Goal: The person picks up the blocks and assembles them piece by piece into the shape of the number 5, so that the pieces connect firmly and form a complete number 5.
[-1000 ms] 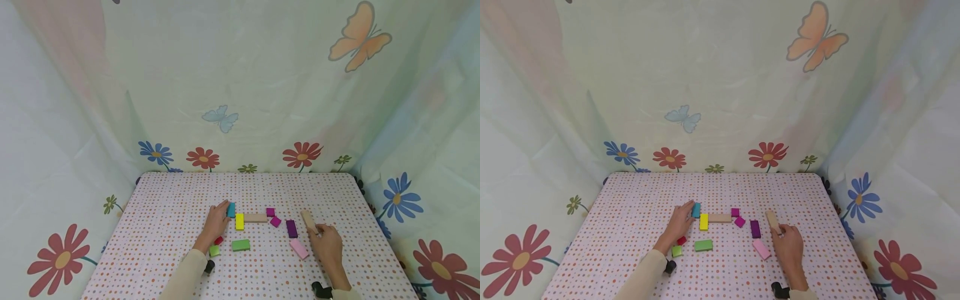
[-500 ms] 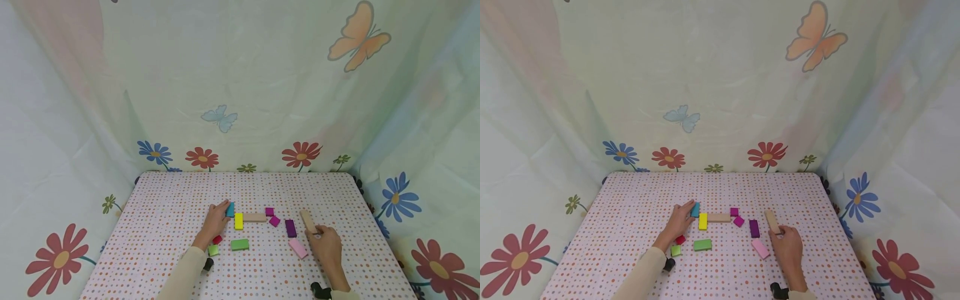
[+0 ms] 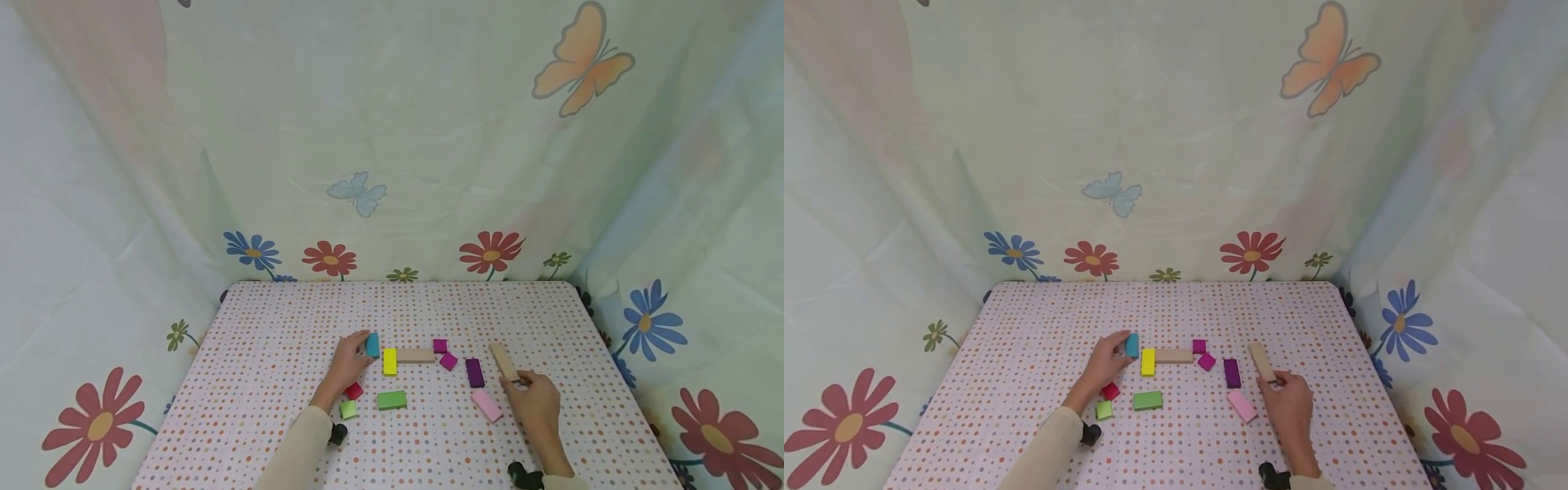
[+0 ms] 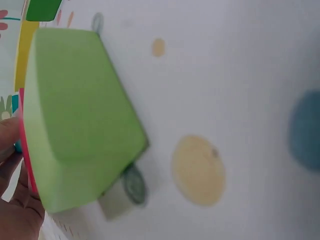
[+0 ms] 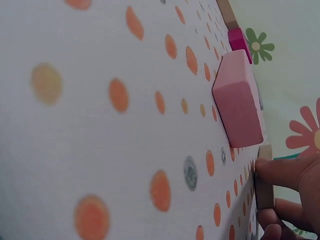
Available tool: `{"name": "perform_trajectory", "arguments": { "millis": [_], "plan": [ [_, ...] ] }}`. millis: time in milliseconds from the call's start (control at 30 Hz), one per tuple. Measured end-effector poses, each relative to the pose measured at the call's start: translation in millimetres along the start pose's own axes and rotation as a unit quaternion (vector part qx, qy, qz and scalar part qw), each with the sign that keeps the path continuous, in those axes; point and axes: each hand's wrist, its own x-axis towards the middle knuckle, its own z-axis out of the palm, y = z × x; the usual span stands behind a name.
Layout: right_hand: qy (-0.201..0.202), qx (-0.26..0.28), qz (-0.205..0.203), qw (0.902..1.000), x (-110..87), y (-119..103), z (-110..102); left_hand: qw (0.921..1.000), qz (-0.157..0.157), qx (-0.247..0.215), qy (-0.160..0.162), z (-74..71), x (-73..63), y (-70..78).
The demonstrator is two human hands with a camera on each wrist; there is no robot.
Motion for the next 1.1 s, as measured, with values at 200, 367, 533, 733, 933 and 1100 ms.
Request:
{"name": "perform_trajectory", "arguments": {
  "millis": [200, 367, 533, 733, 933, 1100],
  "plan": [
    [0.015, 0.008, -0.014, 0.9998, 1.0, 2, -1, 0.9998, -0.004, -0.019, -0.006, -7.7, -6.6, -0.3],
    [0.03, 0.025, -0.021, 0.999, -1.2, 0, -3, 0.9998, -0.002, -0.018, -0.003, -12.3, -12.6, -0.9],
    [0.042, 0.033, -0.052, 0.9972, -4.6, -6, -8, 0.9994, 0.002, -0.035, -0.008, -13.6, -19.1, -1.2],
    [0.032, 0.036, -0.087, 0.9951, -13.6, -23, -11, 0.9993, 0.029, -0.022, -0.005, -13.2, -30.1, 10.4],
    [-0.002, 0.029, -0.116, 0.9928, -22.1, -35, -3, 0.9995, 0.028, -0.012, -0.012, -13.3, -39.3, 18.7],
    [-0.046, 0.04, -0.124, 0.9904, -31.1, -42, 5, 0.9993, 0.033, -0.005, -0.015, -13.4, -44.7, 20.3]
  ]
}}
